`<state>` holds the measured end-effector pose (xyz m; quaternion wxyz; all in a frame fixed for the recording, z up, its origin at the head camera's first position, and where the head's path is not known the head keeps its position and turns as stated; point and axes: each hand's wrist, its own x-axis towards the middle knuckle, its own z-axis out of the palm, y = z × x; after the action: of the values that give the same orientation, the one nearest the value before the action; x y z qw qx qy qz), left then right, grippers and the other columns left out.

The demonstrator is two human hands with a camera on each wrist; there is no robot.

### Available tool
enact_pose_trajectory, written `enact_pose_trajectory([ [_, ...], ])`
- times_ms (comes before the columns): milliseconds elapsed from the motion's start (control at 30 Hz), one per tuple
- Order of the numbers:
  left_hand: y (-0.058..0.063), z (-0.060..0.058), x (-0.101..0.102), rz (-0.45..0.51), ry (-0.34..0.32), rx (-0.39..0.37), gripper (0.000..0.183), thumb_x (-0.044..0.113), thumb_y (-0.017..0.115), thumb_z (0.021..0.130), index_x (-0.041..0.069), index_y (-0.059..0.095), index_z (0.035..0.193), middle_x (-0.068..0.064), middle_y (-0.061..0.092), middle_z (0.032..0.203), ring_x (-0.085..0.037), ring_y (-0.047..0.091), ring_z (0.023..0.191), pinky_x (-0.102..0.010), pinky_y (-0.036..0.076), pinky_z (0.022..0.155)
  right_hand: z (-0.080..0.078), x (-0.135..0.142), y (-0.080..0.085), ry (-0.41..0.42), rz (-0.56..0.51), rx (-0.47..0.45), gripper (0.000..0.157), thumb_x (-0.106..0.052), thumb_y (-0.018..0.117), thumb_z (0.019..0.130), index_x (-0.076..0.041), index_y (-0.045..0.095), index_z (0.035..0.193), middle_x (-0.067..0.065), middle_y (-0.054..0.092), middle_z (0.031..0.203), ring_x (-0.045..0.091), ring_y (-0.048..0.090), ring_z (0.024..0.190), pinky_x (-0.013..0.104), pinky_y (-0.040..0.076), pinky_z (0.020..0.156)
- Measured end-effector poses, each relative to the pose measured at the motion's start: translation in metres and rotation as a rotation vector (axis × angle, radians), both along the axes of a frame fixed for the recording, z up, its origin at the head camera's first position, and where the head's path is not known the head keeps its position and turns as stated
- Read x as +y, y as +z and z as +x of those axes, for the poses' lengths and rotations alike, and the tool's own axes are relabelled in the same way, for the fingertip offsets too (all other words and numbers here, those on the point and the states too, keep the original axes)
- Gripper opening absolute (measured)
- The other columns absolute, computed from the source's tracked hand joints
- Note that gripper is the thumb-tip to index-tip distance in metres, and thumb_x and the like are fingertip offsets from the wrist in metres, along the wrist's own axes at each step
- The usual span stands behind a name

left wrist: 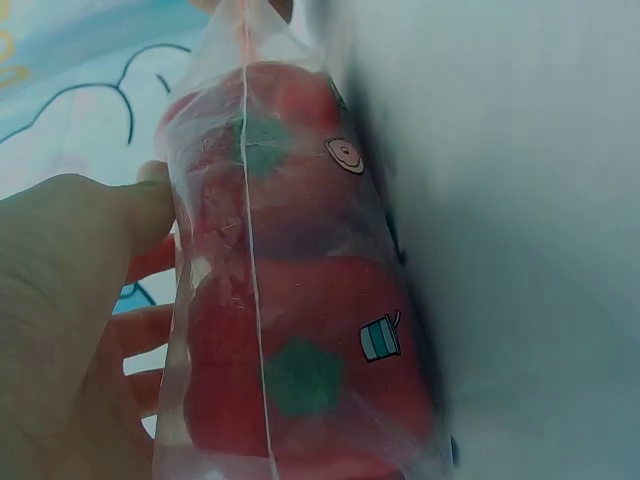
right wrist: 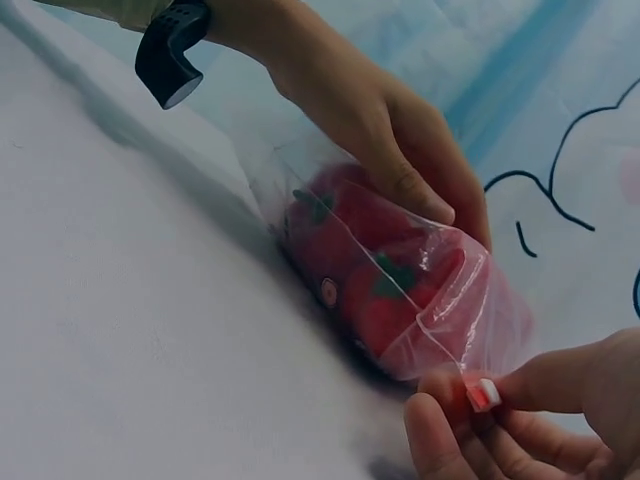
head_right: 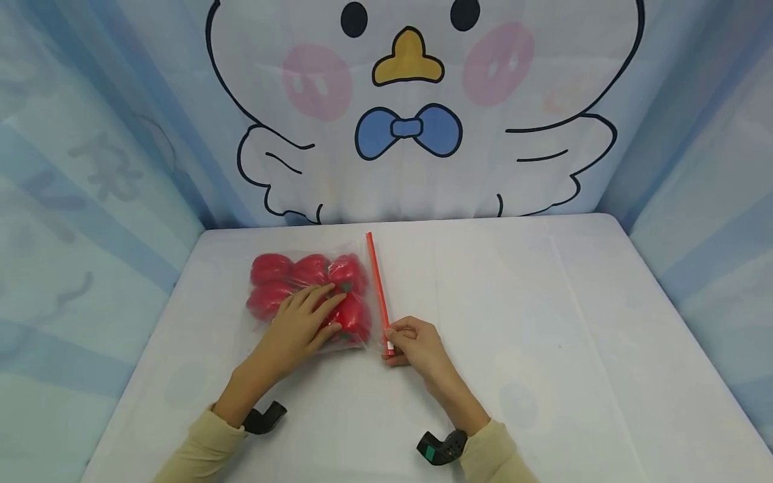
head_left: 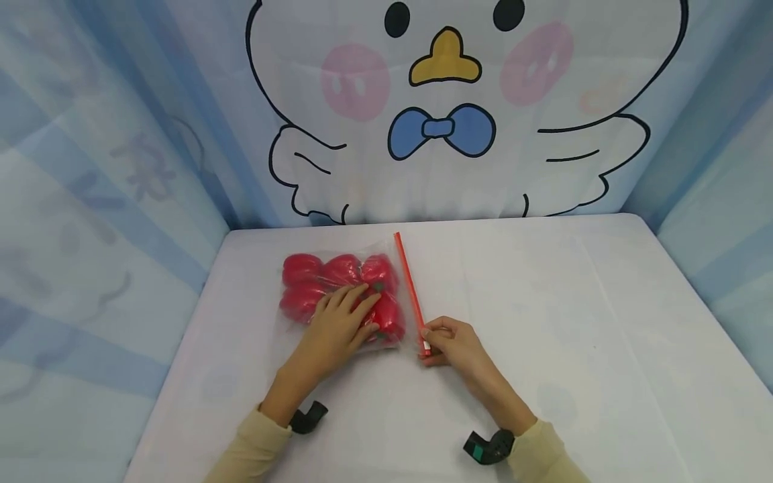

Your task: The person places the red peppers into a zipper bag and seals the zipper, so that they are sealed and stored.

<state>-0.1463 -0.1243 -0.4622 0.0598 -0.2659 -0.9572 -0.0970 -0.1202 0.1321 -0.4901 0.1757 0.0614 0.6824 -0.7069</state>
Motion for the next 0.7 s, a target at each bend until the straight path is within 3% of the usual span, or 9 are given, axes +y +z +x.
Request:
enact_pose_trajectory([
  [233, 0.002, 0.005, 0.015, 0.066, -0.096, 0.001, 0.064, 0.044, 0.072, 0.097, 0.021, 0.052, 0.153, -0.009, 0.049, 0.159, -0.033, 0.045, 0.147, -0.06, 0.042, 0.118, 0.012, 0.031, 0.005, 0.003, 0.047, -0.022, 0.028, -0.014, 0.063, 0.103, 0.009, 0.059, 0.118, 0.002, 0.073, 0.084, 0.015, 0.074, 0.074, 0.032, 0.065, 0.074],
  [367, 0.007, 0.014, 0.01, 0.097, -0.098, 0.014, 0.06, 0.043, 0.072, 0.097, 0.022, 0.055, 0.15, -0.007, 0.052, 0.157, -0.032, 0.047, 0.147, -0.057, 0.044, 0.118, 0.022, 0.05, 0.005, 0.021, 0.062, -0.05, 0.029, -0.017, 0.065, 0.103, 0.008, 0.06, 0.118, 0.001, 0.073, 0.083, 0.014, 0.074, 0.075, 0.03, 0.065, 0.074],
  [533, 0.017, 0.028, -0.016, 0.103, -0.032, 0.038, 0.056, 0.039, 0.072, 0.098, 0.02, 0.057, 0.149, -0.009, 0.055, 0.154, -0.033, 0.047, 0.145, -0.059, 0.042, 0.117, 0.032, 0.077, 0.007, 0.073, 0.108, -0.024, 0.037, -0.02, 0.065, 0.103, 0.011, 0.061, 0.123, 0.001, 0.076, 0.093, 0.012, 0.075, 0.082, 0.03, 0.064, 0.077],
  [700, 0.024, 0.033, -0.061, 0.066, 0.046, 0.109, 0.053, 0.029, 0.075, 0.096, 0.014, 0.059, 0.145, -0.015, 0.059, 0.149, -0.038, 0.05, 0.14, -0.063, 0.044, 0.112, 0.04, 0.119, 0.017, 0.094, 0.243, 0.02, 0.042, -0.024, 0.064, 0.104, 0.011, 0.06, 0.127, 0.008, 0.076, 0.108, 0.013, 0.075, 0.09, 0.031, 0.064, 0.08],
])
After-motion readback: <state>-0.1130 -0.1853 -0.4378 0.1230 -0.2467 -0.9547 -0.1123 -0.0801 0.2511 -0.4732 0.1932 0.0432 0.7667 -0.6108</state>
